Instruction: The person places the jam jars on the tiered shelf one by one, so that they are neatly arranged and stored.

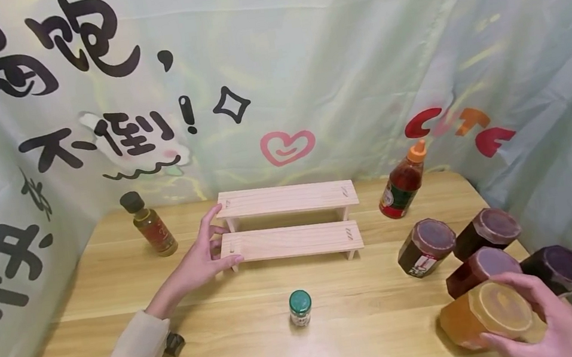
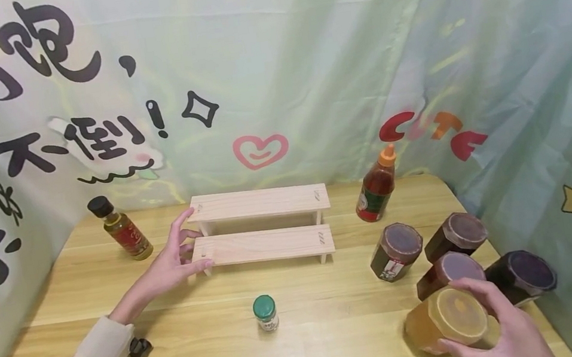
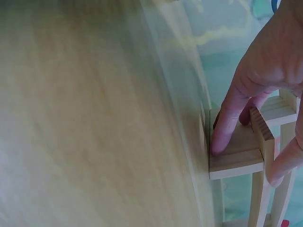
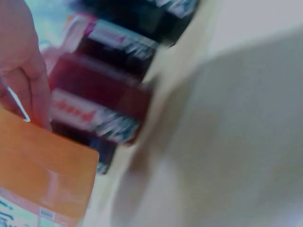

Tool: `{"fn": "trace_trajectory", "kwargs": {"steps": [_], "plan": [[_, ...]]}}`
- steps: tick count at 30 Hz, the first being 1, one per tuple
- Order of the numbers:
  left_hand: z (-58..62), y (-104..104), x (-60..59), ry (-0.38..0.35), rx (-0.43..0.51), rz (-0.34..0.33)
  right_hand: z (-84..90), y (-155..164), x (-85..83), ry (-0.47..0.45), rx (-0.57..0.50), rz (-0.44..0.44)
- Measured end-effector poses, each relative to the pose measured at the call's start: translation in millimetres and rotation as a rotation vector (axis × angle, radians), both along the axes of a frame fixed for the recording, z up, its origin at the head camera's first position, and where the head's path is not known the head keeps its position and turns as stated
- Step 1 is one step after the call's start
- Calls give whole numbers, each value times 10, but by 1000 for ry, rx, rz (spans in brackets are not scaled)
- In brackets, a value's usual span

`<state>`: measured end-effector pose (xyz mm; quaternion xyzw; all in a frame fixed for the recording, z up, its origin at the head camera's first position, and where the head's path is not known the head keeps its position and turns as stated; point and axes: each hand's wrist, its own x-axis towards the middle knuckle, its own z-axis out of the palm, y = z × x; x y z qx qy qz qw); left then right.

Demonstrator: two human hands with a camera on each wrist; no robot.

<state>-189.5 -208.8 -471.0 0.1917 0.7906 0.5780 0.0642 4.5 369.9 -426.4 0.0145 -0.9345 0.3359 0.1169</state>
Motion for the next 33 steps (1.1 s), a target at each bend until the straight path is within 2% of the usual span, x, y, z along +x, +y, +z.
{"fn": "trace_trajectory", "kwargs": {"steps": [5, 9, 16, 22, 29, 33], "plan": [[12, 3, 22, -17, 13, 4, 165, -221, -73, 109, -26, 90], [11, 0, 20, -29, 30, -3, 275, -371, -149, 159, -67, 150], [40, -38, 13, -29, -6, -5, 400, -571, -318, 164, -107, 126], [56, -61, 26, -42, -5, -16, 562, -739, -534, 155, -156, 167], [49, -40, 12, -53, 22, -26, 698, -956, -757, 198, -139, 174], [38, -24, 3, -61, 48, -29, 766, -1091, -907, 212, -172, 220]]}}
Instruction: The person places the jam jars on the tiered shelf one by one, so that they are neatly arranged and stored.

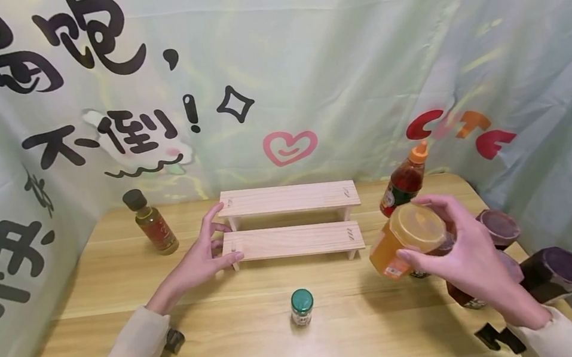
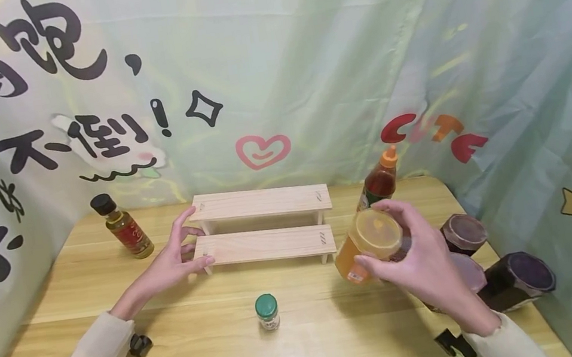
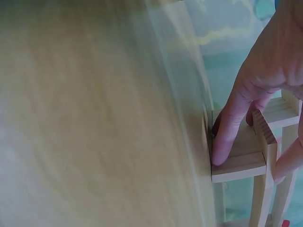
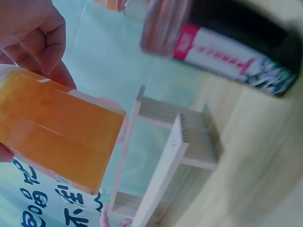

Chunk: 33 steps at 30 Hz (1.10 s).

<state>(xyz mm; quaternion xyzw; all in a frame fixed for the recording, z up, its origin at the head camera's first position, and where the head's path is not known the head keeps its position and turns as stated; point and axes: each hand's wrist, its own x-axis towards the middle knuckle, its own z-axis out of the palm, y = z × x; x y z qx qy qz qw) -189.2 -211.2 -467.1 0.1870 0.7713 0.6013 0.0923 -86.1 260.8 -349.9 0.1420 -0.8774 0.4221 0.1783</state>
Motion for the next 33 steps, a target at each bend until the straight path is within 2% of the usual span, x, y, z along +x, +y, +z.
{"fn": "trace_trajectory", "kwargs": {"steps": [8, 15, 23, 33], "plan": [[-18, 12, -12, 6, 14, 10, 81, -257, -368, 26, -12, 106], [-20, 23, -12, -11, 26, 13, 92, -492, -704, -5, -42, 164], [-9, 13, 1, -18, 18, 34, 138, -893, -1037, -29, -29, 235], [-34, 7, 8, -29, 40, 30, 180, -1330, -1449, -69, -115, 388]]}}
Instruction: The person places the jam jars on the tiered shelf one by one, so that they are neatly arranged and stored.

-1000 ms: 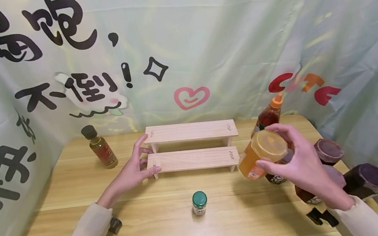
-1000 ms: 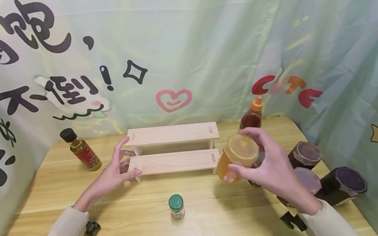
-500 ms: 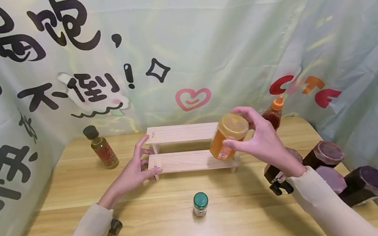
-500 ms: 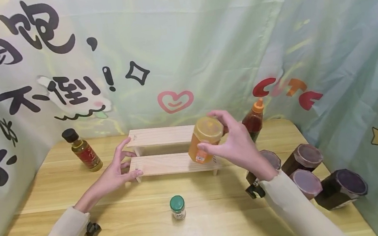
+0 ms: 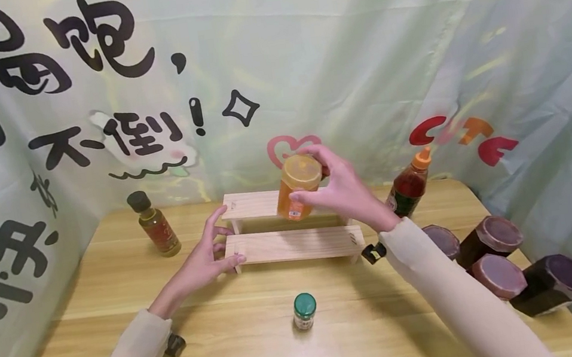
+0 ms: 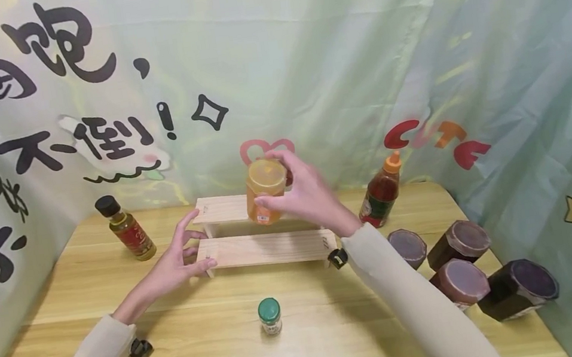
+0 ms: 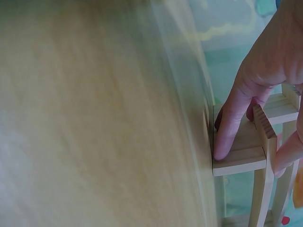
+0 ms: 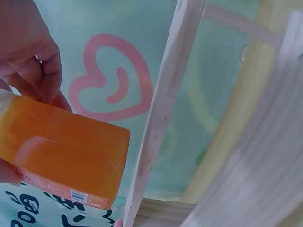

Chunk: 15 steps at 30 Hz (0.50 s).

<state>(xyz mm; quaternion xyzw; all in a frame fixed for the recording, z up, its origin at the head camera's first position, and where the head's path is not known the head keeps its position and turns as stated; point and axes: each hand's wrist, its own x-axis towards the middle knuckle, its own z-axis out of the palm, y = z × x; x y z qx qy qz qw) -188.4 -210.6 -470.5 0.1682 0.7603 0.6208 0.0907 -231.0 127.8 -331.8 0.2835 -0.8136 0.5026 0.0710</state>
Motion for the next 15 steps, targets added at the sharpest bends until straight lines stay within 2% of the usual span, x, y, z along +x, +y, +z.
{"fn": "trace_trajectory", "kwargs": {"steps": [8, 15], "plan": [[-9, 11, 10, 4, -7, 9, -48, -212, -225, -30, -38, 77], [-13, 8, -1, 20, -28, 12, -61, -332, -325, -56, -3, 99]]}}
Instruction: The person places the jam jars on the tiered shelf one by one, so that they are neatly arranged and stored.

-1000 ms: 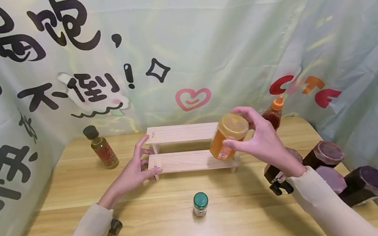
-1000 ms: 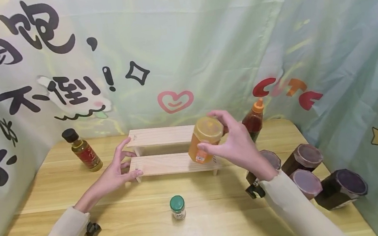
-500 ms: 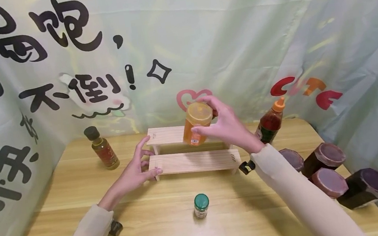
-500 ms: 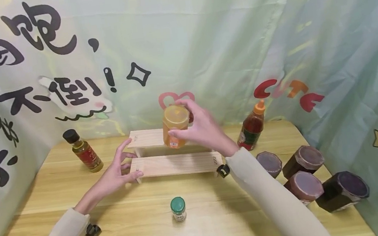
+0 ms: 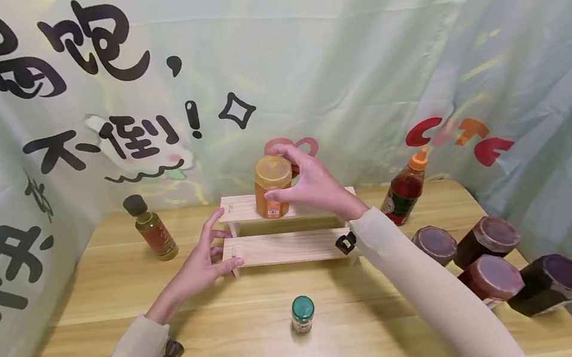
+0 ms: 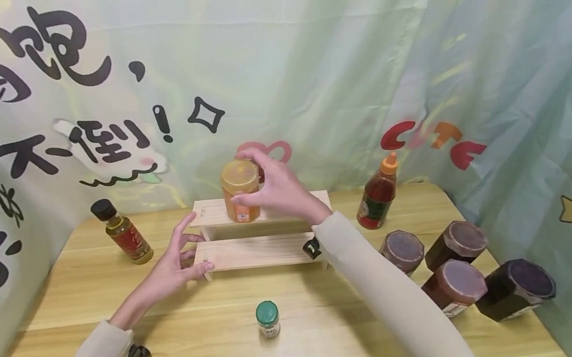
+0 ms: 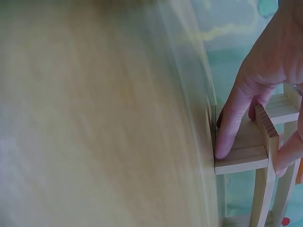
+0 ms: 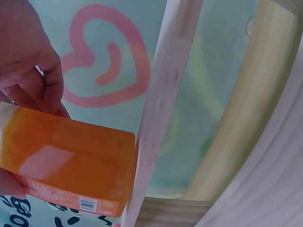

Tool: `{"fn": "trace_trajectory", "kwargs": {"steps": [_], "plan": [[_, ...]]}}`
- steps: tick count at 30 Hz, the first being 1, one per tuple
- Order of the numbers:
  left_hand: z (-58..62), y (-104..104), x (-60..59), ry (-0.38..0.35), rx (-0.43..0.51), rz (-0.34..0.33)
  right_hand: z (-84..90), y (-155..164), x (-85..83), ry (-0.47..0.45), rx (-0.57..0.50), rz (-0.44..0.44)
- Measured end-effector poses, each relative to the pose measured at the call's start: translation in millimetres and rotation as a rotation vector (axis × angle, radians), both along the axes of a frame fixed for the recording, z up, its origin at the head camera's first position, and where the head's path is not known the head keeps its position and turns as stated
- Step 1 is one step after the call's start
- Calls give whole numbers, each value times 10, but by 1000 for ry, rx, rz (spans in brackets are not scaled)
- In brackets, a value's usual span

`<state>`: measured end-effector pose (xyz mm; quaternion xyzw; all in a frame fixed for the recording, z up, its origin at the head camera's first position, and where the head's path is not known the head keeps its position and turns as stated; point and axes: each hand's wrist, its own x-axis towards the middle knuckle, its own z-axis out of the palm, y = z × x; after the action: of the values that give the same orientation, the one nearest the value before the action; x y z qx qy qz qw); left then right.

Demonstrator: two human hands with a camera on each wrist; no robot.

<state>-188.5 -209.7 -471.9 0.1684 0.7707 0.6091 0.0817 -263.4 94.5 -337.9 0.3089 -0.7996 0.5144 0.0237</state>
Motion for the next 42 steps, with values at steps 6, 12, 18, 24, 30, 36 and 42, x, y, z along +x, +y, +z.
{"fn": "trace_trajectory", "kwargs": {"steps": [6, 12, 18, 24, 30, 36, 42], "plan": [[-2, -15, 7, 10, 8, 0, -3, -90, -74, 17, 15, 22], [-13, -12, 0, 8, 29, -10, -3, -137, -125, -21, 16, 49], [-5, 1, -6, 3, 33, -11, 20, -153, -137, -23, 16, 66], [-2, 10, 2, -2, 23, -11, 20, -130, -150, -53, 27, 100], [-19, -7, 8, 4, 13, -6, 16, -64, -128, -62, 37, 112], [-24, -14, 12, 1, 21, 0, 26, 48, 20, -37, 28, 62], [-15, 1, 21, -2, 9, -2, 93, 299, 238, -10, 31, -3]]}}
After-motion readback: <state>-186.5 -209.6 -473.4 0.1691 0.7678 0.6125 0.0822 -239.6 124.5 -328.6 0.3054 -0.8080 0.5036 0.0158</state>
